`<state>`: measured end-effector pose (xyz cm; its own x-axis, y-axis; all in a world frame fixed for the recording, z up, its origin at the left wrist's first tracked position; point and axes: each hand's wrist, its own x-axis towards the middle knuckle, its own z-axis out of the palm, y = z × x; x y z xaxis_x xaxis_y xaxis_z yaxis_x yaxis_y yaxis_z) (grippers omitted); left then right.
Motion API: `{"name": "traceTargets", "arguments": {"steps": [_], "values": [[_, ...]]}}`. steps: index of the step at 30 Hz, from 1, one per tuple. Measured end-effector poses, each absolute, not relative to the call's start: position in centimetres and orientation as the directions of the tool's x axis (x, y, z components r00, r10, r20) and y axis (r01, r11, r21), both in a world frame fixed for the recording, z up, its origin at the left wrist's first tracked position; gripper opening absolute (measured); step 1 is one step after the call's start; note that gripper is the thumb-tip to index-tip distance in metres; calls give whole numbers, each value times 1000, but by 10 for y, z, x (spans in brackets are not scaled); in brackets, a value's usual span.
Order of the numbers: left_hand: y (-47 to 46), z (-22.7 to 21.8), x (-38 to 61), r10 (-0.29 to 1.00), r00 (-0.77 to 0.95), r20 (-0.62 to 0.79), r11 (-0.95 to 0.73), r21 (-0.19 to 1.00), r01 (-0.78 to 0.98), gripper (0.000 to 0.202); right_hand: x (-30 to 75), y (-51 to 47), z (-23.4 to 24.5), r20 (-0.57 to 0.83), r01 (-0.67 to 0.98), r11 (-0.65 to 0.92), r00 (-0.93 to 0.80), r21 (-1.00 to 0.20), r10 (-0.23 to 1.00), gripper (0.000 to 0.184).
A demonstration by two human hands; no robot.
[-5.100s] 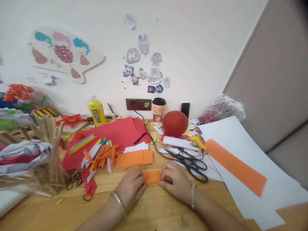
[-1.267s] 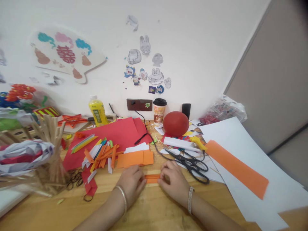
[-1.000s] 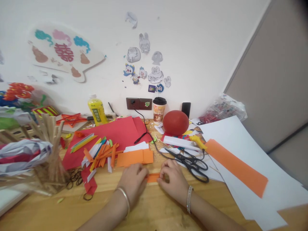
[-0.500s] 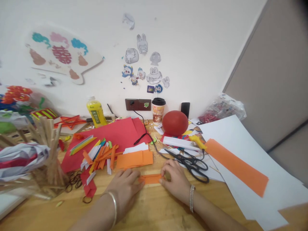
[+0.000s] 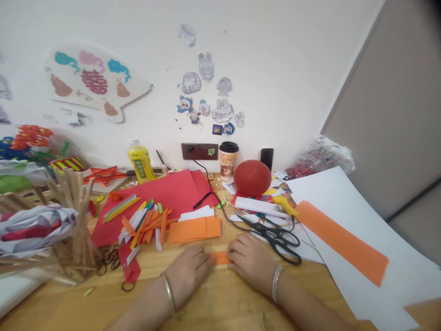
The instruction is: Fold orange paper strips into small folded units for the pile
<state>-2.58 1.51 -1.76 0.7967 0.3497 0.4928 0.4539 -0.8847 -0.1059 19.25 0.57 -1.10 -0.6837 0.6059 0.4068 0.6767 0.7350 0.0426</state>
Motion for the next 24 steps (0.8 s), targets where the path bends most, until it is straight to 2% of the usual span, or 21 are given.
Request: {"name": "traceTargets", "arguments": {"steps": [3,8,15,20,24], "values": [[13,-13,-21,390,792,470,-871,-89,482,40,189,4,-16,398,661,734,-722,154,566,14],[11,-17,-15,603,687,407,-751,-2,660,37,185,0,-16,400,662,713,-732,229,552,16],[16,-35,-19,530,760,376,-802,-69,593,30,182,-1,-13,480,650,712,-729,265,487,13],[20,-43,-18,544,739,397,-786,-67,615,29,184,3,-21,450,676,710,-706,197,547,16],[22,-40,-17,620,669,410,-729,-14,684,32,183,5,-20,451,741,671,-591,-23,669,17]]}}
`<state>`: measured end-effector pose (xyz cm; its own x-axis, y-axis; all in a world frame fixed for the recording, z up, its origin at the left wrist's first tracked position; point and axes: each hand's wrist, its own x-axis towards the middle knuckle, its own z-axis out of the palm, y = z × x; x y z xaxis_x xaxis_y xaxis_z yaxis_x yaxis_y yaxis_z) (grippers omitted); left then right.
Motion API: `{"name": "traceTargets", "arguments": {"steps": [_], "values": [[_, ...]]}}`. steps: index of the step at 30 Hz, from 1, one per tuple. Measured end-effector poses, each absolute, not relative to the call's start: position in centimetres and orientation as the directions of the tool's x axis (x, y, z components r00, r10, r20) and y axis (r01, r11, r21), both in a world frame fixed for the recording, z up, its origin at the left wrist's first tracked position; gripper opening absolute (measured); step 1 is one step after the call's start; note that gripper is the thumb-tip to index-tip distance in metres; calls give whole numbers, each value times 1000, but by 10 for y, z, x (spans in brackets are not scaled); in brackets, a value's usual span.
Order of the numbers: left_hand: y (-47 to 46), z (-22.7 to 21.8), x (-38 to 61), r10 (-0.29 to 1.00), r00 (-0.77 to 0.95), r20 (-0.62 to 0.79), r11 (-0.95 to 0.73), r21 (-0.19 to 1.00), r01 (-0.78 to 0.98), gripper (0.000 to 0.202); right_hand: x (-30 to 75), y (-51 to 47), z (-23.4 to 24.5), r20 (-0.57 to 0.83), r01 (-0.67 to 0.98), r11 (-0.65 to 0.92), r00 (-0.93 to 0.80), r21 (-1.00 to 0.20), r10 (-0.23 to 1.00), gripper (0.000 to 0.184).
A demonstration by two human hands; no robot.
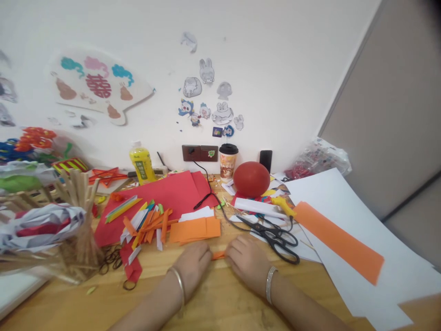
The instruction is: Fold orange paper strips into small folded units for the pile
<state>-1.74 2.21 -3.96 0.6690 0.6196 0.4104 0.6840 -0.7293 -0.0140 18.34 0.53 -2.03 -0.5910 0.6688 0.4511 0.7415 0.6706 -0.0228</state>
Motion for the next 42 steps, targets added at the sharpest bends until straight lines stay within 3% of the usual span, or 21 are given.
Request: {"name": "traceTargets", "arguments": {"steps": [3,5,12,19,22,25,27,28,30,33,37,39,42], "values": [[23,-41,-18,659,624,419,-693,16,721,30,183,7,-18,410,743,633,-519,-218,750,12],[23,-42,-18,671,611,419,-683,30,730,28,183,7,-16,370,741,612,-506,-276,779,11],[21,-29,-14,821,526,221,-550,60,833,18,182,8,-13,267,797,505,-434,-330,860,5],[20,-6,-11,869,461,179,-470,11,883,24,183,12,-17,270,880,311,-221,-359,937,14],[19,-6,-10,883,430,189,-433,-30,901,23,184,13,-18,286,893,297,-203,-339,936,14],[14,-22,-7,789,574,219,-578,-51,814,25,183,12,-19,300,894,309,-213,-325,930,13],[10,-37,-4,580,764,284,-781,-75,621,41,183,12,-19,306,895,313,-216,-318,927,13],[7,-45,-3,561,774,295,-793,-78,604,45,183,12,-19,306,896,313,-217,-314,927,13],[3,-54,-1,585,784,208,-795,-40,605,49,183,12,-19,304,898,310,-216,-311,928,14],[-2,-53,1,696,718,-13,-717,42,696,72,184,11,-18,294,900,296,-203,-320,934,15],[-11,-30,-6,777,582,-239,-595,22,804,84,185,11,-16,271,894,262,-167,-364,948,14],[-16,-18,-13,788,544,-288,-569,-7,822,80,186,12,-16,251,888,242,-150,-390,956,13],[-24,-5,-24,794,555,-248,-577,-20,817,73,189,13,-16,229,875,236,-149,-423,962,10]]}}
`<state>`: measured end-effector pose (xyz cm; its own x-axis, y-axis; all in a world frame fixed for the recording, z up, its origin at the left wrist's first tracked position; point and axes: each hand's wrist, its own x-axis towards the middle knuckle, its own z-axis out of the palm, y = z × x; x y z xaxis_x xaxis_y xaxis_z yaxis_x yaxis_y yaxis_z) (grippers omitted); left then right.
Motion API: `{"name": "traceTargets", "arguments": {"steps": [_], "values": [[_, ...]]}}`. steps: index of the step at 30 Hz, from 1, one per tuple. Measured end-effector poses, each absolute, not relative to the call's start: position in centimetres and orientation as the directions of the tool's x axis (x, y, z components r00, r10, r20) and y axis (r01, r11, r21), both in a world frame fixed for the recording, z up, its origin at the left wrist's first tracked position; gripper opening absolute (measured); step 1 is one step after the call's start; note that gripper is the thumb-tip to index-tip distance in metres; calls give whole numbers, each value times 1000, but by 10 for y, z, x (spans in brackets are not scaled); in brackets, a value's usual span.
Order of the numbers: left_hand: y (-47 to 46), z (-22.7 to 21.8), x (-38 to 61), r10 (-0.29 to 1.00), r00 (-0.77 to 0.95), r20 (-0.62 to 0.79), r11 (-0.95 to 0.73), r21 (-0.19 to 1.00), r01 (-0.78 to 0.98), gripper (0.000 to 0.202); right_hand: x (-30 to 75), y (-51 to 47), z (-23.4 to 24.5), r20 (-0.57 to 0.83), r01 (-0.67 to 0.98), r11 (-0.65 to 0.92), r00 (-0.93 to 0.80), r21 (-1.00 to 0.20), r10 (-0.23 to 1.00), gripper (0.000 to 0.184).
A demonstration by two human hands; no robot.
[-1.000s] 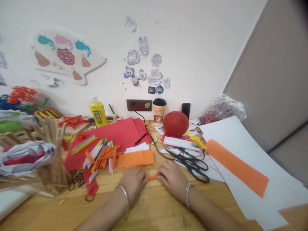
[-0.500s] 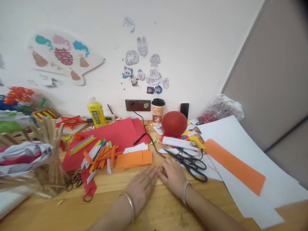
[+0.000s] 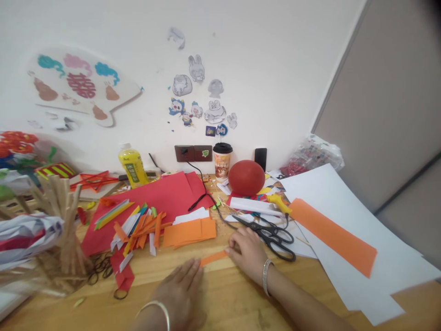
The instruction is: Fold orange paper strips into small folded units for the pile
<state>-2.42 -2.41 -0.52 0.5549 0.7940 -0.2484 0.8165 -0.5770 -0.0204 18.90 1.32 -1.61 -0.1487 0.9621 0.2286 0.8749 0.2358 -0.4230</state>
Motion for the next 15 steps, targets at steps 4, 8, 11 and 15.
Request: {"name": "traceTargets", "arguments": {"steps": [4,8,11,15], "values": [[-28,0,-34,803,568,-182,-581,-20,814,69,194,15,-12,192,845,230,-154,-483,969,8],[-21,-3,-34,803,588,-94,-592,-16,806,52,197,14,-8,186,824,223,-145,-522,972,13],[-11,-7,-27,843,538,12,-538,9,843,28,196,13,-9,199,815,218,-129,-537,971,9],[-4,-19,-17,848,477,233,-492,8,870,21,190,10,-13,222,815,254,-158,-521,962,6]]}}
